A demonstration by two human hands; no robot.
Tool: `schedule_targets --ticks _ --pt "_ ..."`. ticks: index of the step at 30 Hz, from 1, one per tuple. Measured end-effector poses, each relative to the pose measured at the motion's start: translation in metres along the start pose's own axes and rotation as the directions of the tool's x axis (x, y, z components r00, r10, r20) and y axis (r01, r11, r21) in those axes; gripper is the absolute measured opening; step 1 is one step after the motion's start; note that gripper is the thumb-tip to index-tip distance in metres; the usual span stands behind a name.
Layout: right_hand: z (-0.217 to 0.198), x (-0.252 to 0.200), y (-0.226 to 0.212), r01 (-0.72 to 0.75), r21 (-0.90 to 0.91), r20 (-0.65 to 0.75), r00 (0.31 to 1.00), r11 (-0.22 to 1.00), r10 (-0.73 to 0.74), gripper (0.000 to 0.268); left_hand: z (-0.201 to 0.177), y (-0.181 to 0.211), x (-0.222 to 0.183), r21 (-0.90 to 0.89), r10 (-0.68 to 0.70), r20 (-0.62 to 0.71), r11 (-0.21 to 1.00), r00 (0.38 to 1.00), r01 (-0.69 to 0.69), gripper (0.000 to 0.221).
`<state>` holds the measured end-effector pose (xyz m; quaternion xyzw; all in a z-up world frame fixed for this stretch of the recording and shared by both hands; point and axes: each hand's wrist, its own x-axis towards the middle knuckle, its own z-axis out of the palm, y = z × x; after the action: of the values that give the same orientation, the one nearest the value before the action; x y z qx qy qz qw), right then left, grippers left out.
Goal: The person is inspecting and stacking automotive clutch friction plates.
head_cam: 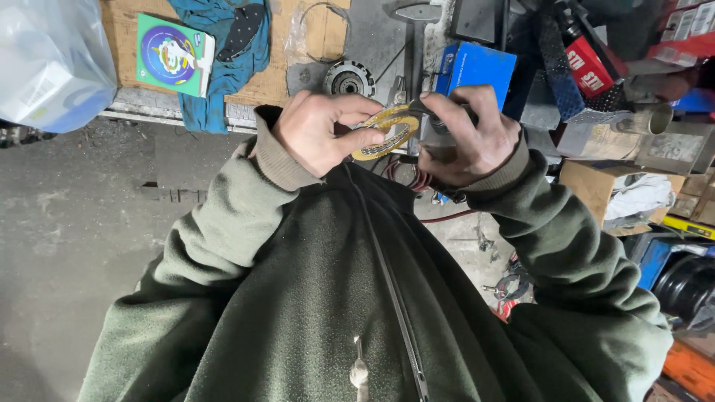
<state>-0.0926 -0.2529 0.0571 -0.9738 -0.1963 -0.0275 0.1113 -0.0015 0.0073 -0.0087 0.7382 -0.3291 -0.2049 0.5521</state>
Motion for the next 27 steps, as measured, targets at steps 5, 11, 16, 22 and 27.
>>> schedule_targets --ticks 5,11,16,22,27 --pt "-0.001 -0.003 -0.001 -0.006 0.009 -0.013 1.0 1.0 0.006 0.073 0.002 -0.006 -0.004 -0.099 -0.071 -0.058 0.993 0.996 0.065 0.028" --pt "0.0 0.003 -0.003 0.051 0.033 -0.036 0.998 0.998 -0.05 0.073 0.003 -0.007 -0.004 -0.169 -0.104 -0.028 0.981 0.994 0.097 0.023" --pt "0.003 0.006 0.001 0.107 0.015 -0.085 0.991 0.994 -0.106 0.07 -0.001 -0.003 -0.003 -0.16 -0.098 -0.018 0.983 0.995 0.094 0.028" --pt "0.004 0.005 0.006 0.128 -0.023 -0.067 0.989 0.992 -0.129 0.072 0.001 -0.013 -0.004 -0.196 -0.133 0.012 0.972 0.991 0.133 0.032" --pt "0.012 -0.004 0.014 0.134 -0.065 -0.043 0.99 0.989 -0.137 0.069 -0.002 -0.017 -0.006 -0.251 -0.113 0.009 0.961 0.994 0.112 0.032"
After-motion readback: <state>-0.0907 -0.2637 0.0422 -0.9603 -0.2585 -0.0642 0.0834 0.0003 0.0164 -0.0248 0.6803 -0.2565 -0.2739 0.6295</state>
